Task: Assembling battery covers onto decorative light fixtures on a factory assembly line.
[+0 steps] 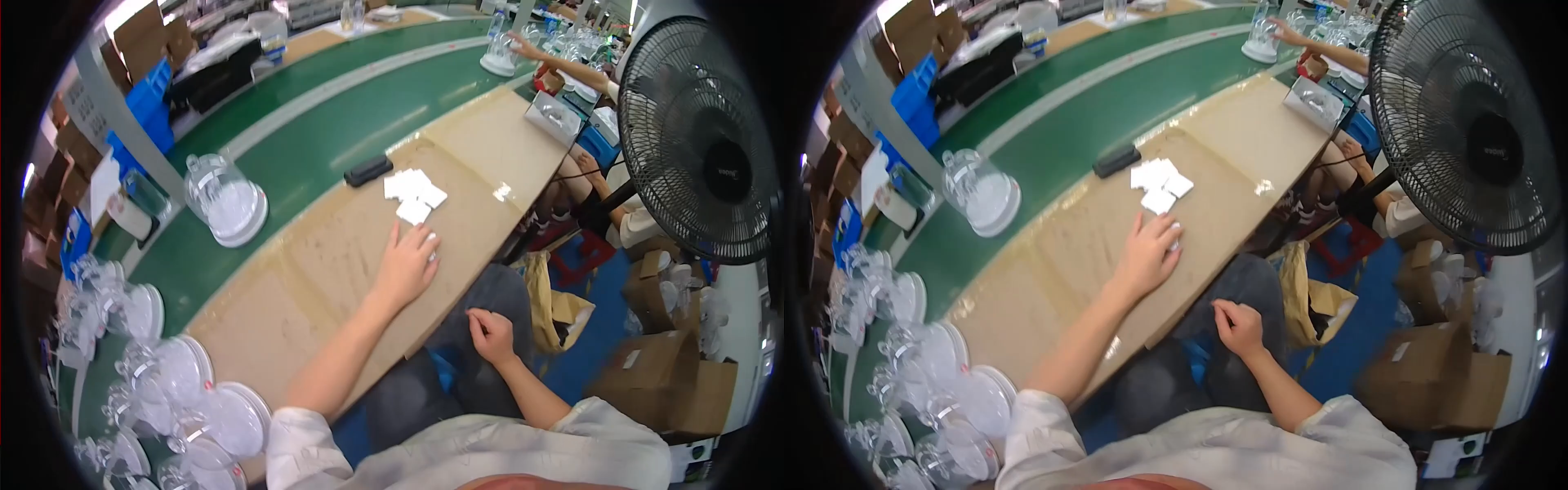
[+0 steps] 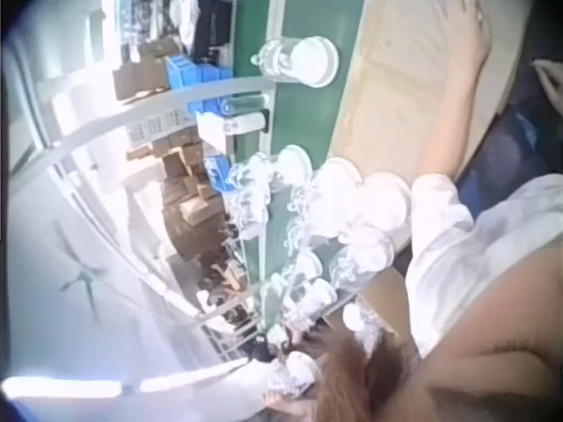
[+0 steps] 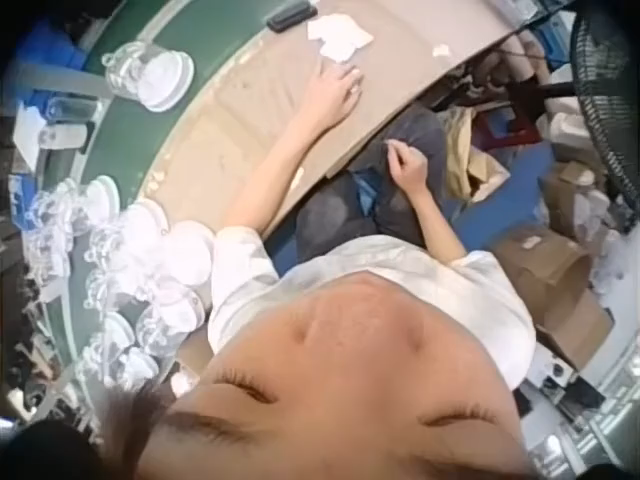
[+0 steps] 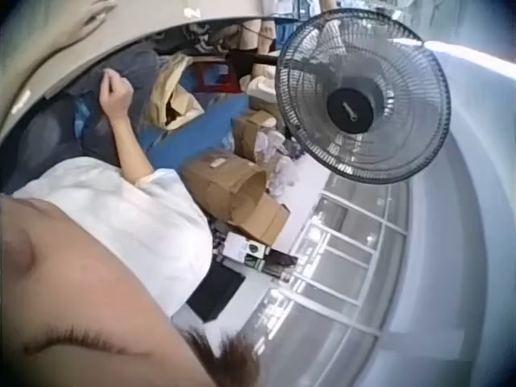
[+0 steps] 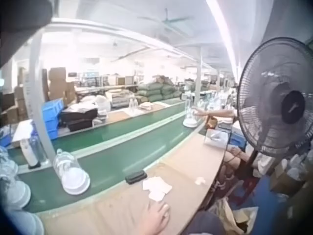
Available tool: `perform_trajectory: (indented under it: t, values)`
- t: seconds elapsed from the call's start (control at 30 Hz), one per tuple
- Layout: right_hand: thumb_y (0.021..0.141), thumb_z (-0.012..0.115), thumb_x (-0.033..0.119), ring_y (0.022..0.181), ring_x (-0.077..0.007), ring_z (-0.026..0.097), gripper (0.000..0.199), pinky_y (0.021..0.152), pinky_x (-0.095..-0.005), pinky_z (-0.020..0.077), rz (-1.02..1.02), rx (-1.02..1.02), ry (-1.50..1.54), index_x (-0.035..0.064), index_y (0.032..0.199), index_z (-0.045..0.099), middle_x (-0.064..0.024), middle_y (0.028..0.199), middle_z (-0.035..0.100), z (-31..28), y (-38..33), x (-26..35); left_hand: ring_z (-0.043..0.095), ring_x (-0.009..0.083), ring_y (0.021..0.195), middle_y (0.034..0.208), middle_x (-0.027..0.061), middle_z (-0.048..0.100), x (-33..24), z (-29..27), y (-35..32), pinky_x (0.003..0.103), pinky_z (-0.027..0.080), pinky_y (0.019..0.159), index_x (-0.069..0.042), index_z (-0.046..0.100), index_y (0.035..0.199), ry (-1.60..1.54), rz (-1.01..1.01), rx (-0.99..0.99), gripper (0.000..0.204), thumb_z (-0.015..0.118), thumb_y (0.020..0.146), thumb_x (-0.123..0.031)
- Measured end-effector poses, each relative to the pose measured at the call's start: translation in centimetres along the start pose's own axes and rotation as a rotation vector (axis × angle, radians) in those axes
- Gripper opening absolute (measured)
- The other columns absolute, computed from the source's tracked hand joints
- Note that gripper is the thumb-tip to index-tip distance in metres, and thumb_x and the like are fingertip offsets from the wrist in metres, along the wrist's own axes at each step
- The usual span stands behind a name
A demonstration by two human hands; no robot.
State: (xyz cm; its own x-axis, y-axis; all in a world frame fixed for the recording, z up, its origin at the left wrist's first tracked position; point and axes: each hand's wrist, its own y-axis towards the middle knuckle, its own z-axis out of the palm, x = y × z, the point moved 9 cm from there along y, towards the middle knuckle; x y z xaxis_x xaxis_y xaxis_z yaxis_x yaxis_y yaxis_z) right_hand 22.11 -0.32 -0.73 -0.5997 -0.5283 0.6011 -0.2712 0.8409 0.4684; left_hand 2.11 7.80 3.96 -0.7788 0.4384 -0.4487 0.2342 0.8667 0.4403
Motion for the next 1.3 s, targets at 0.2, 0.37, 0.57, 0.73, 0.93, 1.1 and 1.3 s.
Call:
perform_trajectory:
  t: [0.2,0.37,0.57,0.73,0.93,1.1,1.3]
  values:
    - [0.085,0.069,0.004,0.056,-0.0251,0.059,0.009,0.053,-0.034,0.0455,0.066,-0.021,0.023,0.0059,0.093,0.073,-0.0099,0.068,0.064,-1.1,-0.9,0.4,0.059,0.0311,0.113,0.113,0.012,0.063,-1.6,-1.4,-0.2,0.045,0.045,0.103,-0.005,0.063,0.112,-0.158,0.07,-0.111,0.03,0.067,0.082,-0.005]
    - [0.085,0.069,0.004,0.055,-0.0248,0.059,0.009,0.053,-0.0337,0.0454,0.063,-0.052,0.03,0.0055,0.093,0.073,-0.0099,0.068,0.065,-0.6,-0.9,0.1,0.059,0.0331,0.105,0.11,0.0126,0.062,-1.2,-1.5,-0.2,0.044,0.048,0.092,-0.003,0.062,0.112,-0.233,0.084,-0.119,0.033,0.067,0.079,-0.001]
    - [0.084,0.069,0.003,0.055,-0.0238,0.059,0.009,0.053,-0.0331,0.045,0.063,-0.037,0.02,0.0053,0.092,0.073,-0.0099,0.068,0.065,-1.4,-0.8,0.1,0.054,0.0369,0.115,0.127,0.0162,0.052,-1.1,-2.1,0.0,0.045,0.047,0.095,-0.003,0.057,0.124,-0.334,-0.045,-0.21,0.049,0.068,0.077,-0.001]
    - [0.084,0.069,0.003,0.056,-0.0239,0.06,0.009,0.053,-0.0328,0.0459,0.062,-0.027,0.0,0.0055,0.092,0.073,-0.0095,0.069,0.066,-1.4,-0.6,0.1,0.051,0.0372,0.116,0.127,0.0184,0.051,-0.2,-3.0,0.0,0.045,0.044,0.097,-0.002,0.056,0.127,-0.139,-0.07,-0.32,0.05,0.063,0.078,0.005]
    - [0.083,0.068,0.003,0.056,-0.0243,0.06,0.01,0.053,-0.0334,0.0463,0.064,-0.047,0.004,0.0052,0.091,0.073,-0.0092,0.068,0.065,-1.3,-0.6,0.3,0.053,0.0321,0.113,0.12,0.0129,0.056,1.8,-3.9,-0.6,0.043,0.043,0.09,-0.006,0.059,0.125,0.056,-0.198,-0.321,0.048,0.06,0.078,0.005]
    - [0.083,0.069,0.004,0.056,-0.0244,0.06,0.009,0.053,-0.0336,0.0463,0.064,-0.037,0.003,0.0054,0.091,0.073,-0.0091,0.067,0.065,-1.2,-0.7,0.1,0.057,0.0299,0.1,0.103,0.0097,0.062,2.2,-4.7,-0.9,0.04,0.044,0.084,-0.007,0.062,0.118,0.061,-0.233,-0.314,0.04,0.057,0.081,0.007]
    - [0.083,0.069,0.005,0.055,-0.024,0.059,0.009,0.053,-0.0336,0.0455,0.062,-0.052,-0.006,0.0063,0.09,0.073,-0.0081,0.065,0.063,-1.4,-0.8,-0.4,0.058,0.0266,0.099,0.1,0.0089,0.064,2.3,-4.5,-0.9,0.039,0.043,0.084,-0.006,0.065,0.112,0.057,-0.267,-0.239,0.036,0.059,0.078,0.005]
